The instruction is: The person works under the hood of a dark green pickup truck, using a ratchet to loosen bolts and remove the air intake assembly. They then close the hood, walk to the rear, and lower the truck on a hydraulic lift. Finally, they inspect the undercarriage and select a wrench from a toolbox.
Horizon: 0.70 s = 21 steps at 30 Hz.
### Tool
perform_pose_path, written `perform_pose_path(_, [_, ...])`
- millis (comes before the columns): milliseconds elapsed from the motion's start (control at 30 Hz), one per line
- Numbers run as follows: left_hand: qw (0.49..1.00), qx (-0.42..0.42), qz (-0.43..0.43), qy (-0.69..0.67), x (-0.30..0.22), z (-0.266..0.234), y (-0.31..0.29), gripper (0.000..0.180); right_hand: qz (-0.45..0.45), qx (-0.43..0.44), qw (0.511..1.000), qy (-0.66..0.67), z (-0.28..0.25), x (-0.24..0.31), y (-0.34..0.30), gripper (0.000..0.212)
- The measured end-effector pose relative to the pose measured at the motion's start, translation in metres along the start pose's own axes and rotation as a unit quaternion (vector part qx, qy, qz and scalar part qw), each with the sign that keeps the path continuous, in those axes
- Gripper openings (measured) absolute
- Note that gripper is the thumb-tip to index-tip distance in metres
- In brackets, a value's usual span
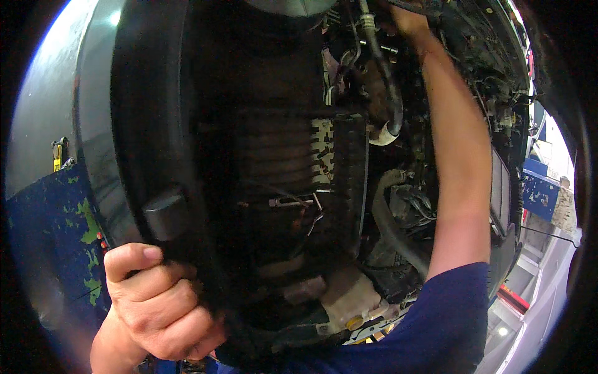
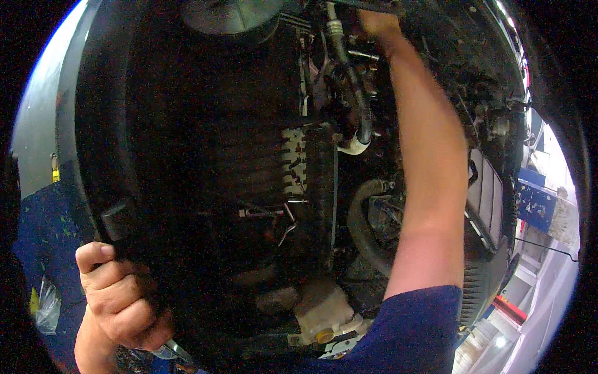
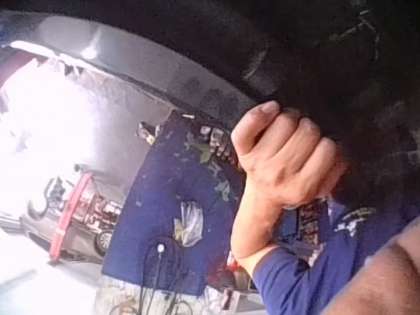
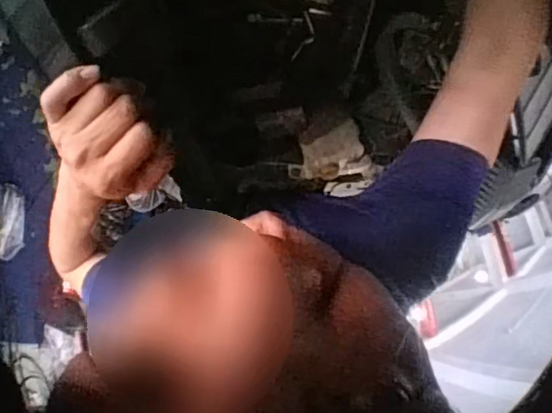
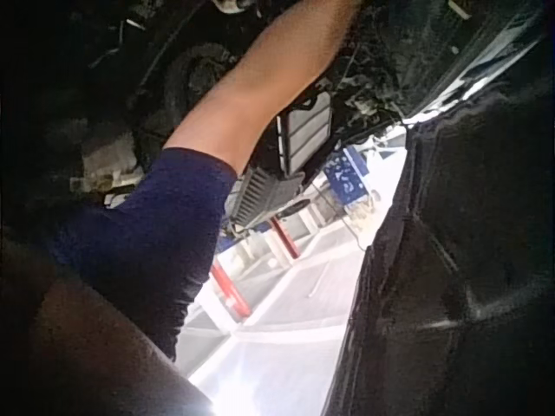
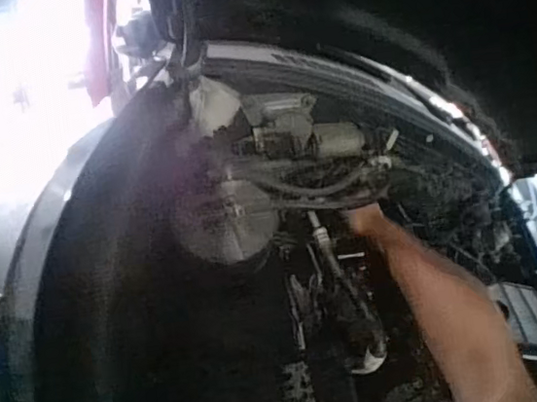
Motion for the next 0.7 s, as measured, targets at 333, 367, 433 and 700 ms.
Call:
perform_pose_path(333, [1.000, 0.007, 0.018, -0.002, 0.000, -0.001, -0.001, 0.026, -0.142, -0.270, 0.918, 0.254, -0.019, 0.035, -0.084, 0.030])
perform_pose_path(367, [1.000, 0.006, 0.015, -0.014, 0.001, -0.001, -0.001, 0.026, 0.111, -0.223, 0.827, 0.505, 0.018, 0.022, -0.121, 0.030])
perform_pose_path(433, [1.000, 0.009, 0.012, -0.014, 0.000, -0.001, 0.000, 0.026, 0.163, -0.164, 0.781, 0.580, 0.045, 0.031, -0.166, 0.056])
perform_pose_path(700, [1.000, 0.027, -0.002, -0.004, -0.001, -0.001, -0.001, 0.023, 0.110, -0.152, 0.886, 0.423, 0.013, -0.001, -0.057, 0.041])
Point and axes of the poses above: each hand's wrist, its own y-axis towards the middle knuckle, its own z-axis out of the palm, x = y × z, the point moved 7 cm from there along y, towards the middle knuckle, and after that the axes turned 13 degrees about y, right-handed, at the moved point
